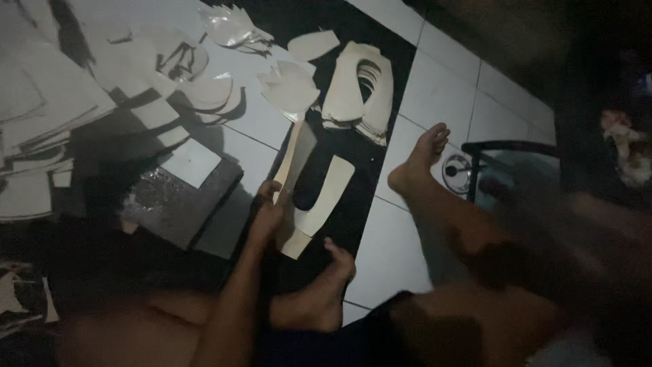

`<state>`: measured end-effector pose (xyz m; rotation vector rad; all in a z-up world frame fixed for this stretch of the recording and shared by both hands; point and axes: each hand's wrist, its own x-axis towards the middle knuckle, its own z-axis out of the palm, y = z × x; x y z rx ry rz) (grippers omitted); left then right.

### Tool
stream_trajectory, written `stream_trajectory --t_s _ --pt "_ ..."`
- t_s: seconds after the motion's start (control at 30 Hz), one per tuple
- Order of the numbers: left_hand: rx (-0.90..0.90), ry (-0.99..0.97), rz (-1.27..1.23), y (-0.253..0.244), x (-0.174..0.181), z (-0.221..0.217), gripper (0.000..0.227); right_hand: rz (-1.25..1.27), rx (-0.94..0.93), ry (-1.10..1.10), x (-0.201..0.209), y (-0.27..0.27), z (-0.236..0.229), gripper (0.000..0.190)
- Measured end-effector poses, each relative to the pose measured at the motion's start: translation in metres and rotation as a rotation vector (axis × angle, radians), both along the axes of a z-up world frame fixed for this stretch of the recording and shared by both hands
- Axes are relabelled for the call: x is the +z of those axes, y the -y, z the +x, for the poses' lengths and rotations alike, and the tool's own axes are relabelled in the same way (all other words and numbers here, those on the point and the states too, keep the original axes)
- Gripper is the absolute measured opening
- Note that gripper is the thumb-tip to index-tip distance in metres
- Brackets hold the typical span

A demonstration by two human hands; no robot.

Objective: The person sits on the floor and uses a knife to cut a U-shaped piece of light-colored material. They repeatedly trim the edges, adjust the material, and stack the finished pieces.

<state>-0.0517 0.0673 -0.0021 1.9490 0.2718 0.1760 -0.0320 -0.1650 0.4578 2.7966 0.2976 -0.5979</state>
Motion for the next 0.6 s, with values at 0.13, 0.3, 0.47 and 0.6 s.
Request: stream_trajectory --t_s 0.13,0.3,0.47,0.6 --pt "0.013 -0.618 -0.397 0.012 -0.026 -0.022 0.055 -0.002 0.057 -0.056 -0.023 -0.016 0.018 0.039" --pt "-0.09 -0.274 0.303 0.024 -0.042 -0.036 0.041 0.111 0.045 -0.081 -0.083 -0.022 0.022 0.038" --pt "-0.077 -0.433 0.09 0.034 -0.006 -0.048 0.046 0.32 -0.192 -0.131 -0.167 0.001 -0.031 0.039" --pt "-0.299 0.113 0.711 0.033 0.016 -0.044 0.04 0.594 -0.39 -0.157 -0.24 0.017 -0.051 0.04"
